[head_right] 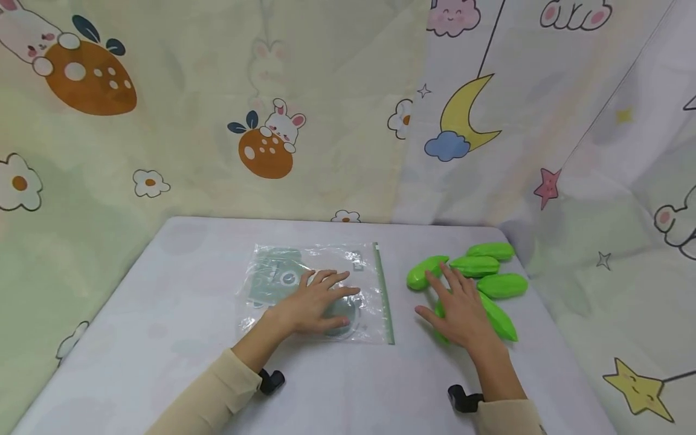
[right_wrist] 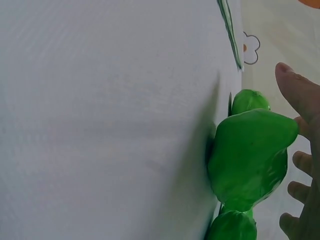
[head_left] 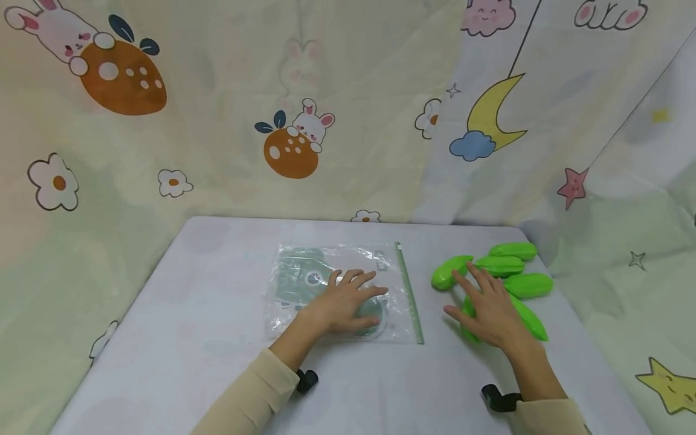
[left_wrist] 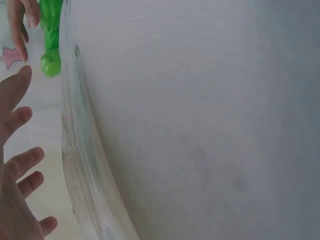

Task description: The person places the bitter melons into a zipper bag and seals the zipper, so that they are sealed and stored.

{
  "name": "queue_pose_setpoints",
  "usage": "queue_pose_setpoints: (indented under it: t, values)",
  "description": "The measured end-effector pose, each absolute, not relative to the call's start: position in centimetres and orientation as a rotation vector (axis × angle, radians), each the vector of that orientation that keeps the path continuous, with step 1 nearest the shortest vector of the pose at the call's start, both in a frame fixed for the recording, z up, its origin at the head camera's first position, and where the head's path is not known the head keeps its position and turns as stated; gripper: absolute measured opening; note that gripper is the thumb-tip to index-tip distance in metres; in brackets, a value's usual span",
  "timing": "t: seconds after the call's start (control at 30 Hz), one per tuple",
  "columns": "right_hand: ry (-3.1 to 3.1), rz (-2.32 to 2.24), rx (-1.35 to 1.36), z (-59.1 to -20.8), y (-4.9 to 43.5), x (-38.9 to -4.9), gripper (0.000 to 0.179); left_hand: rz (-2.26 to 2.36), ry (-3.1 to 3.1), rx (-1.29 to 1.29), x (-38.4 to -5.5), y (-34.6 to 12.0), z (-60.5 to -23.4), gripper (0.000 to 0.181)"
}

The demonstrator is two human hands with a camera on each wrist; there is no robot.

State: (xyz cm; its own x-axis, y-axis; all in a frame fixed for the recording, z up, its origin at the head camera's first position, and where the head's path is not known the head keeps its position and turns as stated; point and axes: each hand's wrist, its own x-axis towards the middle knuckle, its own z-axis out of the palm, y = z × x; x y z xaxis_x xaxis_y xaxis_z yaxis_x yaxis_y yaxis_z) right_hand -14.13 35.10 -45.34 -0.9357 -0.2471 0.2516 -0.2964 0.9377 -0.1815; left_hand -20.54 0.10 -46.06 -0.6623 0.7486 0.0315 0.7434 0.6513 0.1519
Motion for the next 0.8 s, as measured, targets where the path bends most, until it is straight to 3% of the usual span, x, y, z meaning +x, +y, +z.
queue_pose_setpoints:
  t: [0.23,0.8]
  values:
    - [-2.896,0.315,0.402,-46.3,34.5,-14.2,0.079,0.237,2.788,1.220,-20.0,0.3,-46.7,0.063]
    - [-2.867,0.311,0.323,-45.6,36.5,-14.1,0.079,0.147,2.750,1.370,-21.3,5.3,-46.6,0.042]
